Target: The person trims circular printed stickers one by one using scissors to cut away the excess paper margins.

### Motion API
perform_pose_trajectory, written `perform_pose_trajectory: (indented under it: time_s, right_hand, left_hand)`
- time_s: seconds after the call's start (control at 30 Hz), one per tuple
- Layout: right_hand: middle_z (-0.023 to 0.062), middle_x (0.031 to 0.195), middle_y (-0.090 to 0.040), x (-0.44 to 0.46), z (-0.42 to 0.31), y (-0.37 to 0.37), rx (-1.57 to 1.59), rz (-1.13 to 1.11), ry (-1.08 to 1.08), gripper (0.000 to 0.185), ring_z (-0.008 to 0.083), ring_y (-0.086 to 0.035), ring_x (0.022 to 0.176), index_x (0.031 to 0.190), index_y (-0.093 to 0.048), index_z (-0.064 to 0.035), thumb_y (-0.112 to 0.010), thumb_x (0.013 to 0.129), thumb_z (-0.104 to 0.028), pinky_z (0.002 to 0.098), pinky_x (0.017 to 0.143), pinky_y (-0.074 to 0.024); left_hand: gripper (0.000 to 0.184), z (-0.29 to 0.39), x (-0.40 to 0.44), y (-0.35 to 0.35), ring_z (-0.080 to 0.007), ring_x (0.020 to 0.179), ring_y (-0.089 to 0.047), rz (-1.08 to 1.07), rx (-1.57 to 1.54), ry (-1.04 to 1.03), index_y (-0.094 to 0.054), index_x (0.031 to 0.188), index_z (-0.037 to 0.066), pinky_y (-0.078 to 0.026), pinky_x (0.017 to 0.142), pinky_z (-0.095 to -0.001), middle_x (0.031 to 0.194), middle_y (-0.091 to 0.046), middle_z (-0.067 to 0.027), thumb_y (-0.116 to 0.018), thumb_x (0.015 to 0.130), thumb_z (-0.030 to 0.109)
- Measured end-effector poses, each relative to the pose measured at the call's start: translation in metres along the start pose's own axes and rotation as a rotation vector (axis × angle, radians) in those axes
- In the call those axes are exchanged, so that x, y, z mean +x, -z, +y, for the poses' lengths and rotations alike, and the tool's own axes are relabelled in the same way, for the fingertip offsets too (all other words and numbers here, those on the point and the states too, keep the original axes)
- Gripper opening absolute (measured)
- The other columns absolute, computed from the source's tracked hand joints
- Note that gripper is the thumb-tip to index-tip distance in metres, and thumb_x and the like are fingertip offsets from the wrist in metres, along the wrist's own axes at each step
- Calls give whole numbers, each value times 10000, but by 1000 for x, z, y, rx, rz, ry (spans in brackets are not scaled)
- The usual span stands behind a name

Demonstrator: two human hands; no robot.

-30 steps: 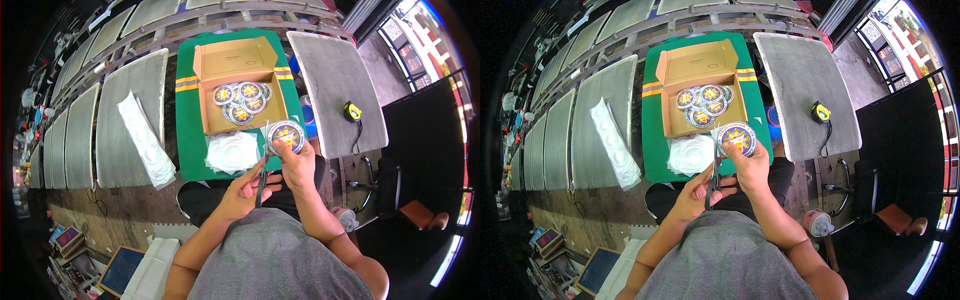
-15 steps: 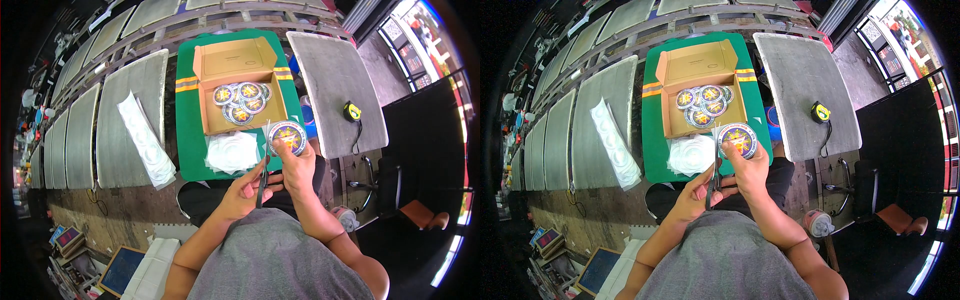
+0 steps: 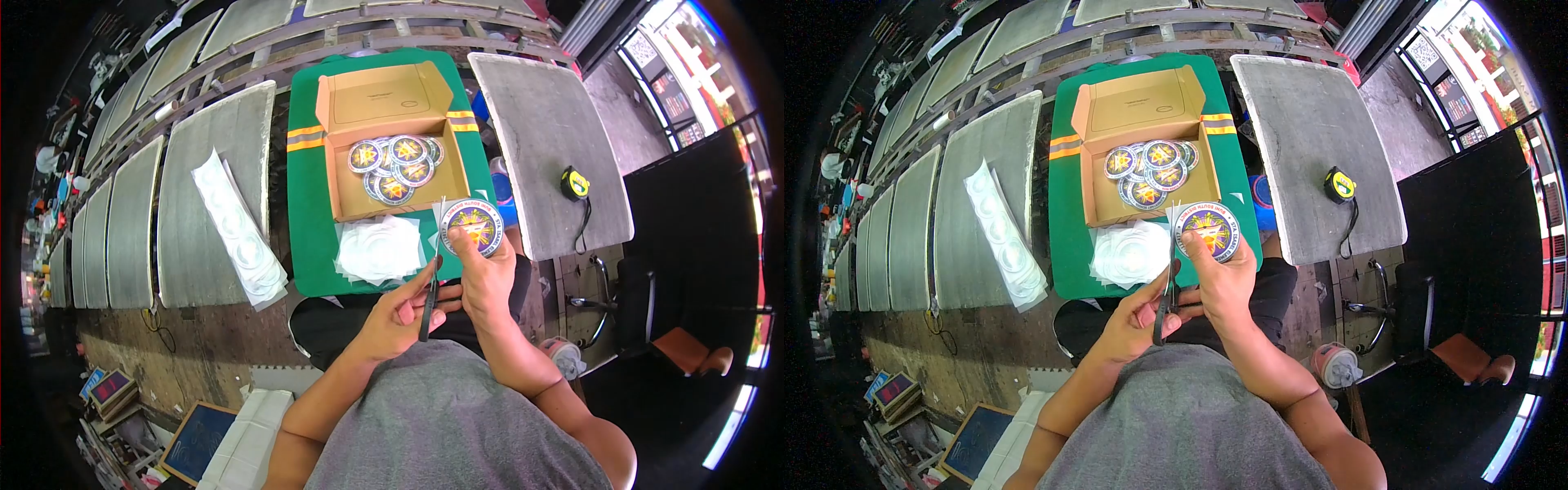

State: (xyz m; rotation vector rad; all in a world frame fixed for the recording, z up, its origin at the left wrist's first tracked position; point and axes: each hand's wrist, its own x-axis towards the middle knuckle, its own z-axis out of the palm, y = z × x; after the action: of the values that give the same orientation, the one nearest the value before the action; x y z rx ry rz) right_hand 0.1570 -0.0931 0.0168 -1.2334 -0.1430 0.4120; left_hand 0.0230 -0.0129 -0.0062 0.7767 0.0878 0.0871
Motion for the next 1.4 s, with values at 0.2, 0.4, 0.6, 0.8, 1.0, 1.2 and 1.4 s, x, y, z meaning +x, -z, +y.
perform_pose_trajectory:
  time_s: [0.2,0.4,0.6,0.8,1.0,1.2,1.4]
  right_hand:
    - [29,970,-723,-2,-1,0,4,23,-19,215,70,-649,833,1074,-686,-10,-775,888,-73,240,748,-518]
    - [36,980,-709,-3,-2,-1,-1,15,-32,215,85,-642,848,1078,-674,-7,-762,886,-48,237,780,-502]
    - [40,986,-708,-3,-1,1,19,1,-34,219,88,-644,848,1081,-672,0,-762,885,-38,239,780,-505]
    - [41,984,-719,1,1,6,28,-34,-8,234,84,-653,844,1078,-681,1,-783,886,-86,246,764,-524]
    - [79,1029,-702,3,-6,11,22,-96,-63,251,139,-677,898,1125,-640,27,-720,887,42,286,825,-547]
    - [58,1000,-726,5,-7,12,59,-111,-68,237,101,-672,873,1094,-675,13,-767,885,-47,260,790,-539]
    - [106,1002,-714,8,-8,17,25,-140,-105,253,175,-696,866,1112,-645,29,-727,873,38,325,789,-578]
  left_hand:
    - [802,-3,0,4,-264,1220,-602,-1,15,-1,-168,1616,106,-445,1037,-331,1395,-544,-221,-561,946,-92]
    - [796,-4,-1,4,-270,1228,-600,-14,0,1,-170,1616,110,-441,1043,-334,1400,-544,-225,-554,948,-92]
    - [794,-6,-1,3,-292,1266,-581,-11,25,-18,-164,1616,107,-438,1054,-347,1418,-528,-249,-568,957,-76]
    - [763,-4,-1,0,-289,1339,-519,20,40,-24,-195,1600,79,-462,1091,-410,1475,-473,-132,-567,955,-89]
    - [754,-4,-6,5,-298,1366,-493,11,45,-28,-223,1589,72,-484,1085,-459,1525,-403,-45,-554,941,-126]
    - [742,0,-10,8,-312,1360,-500,16,51,36,-244,1582,71,-497,1074,-482,1530,-390,-47,-547,937,-136]
    - [733,1,-13,8,-335,1359,-498,-25,62,29,-256,1581,81,-514,1053,-482,1569,-349,-48,-536,940,-139]
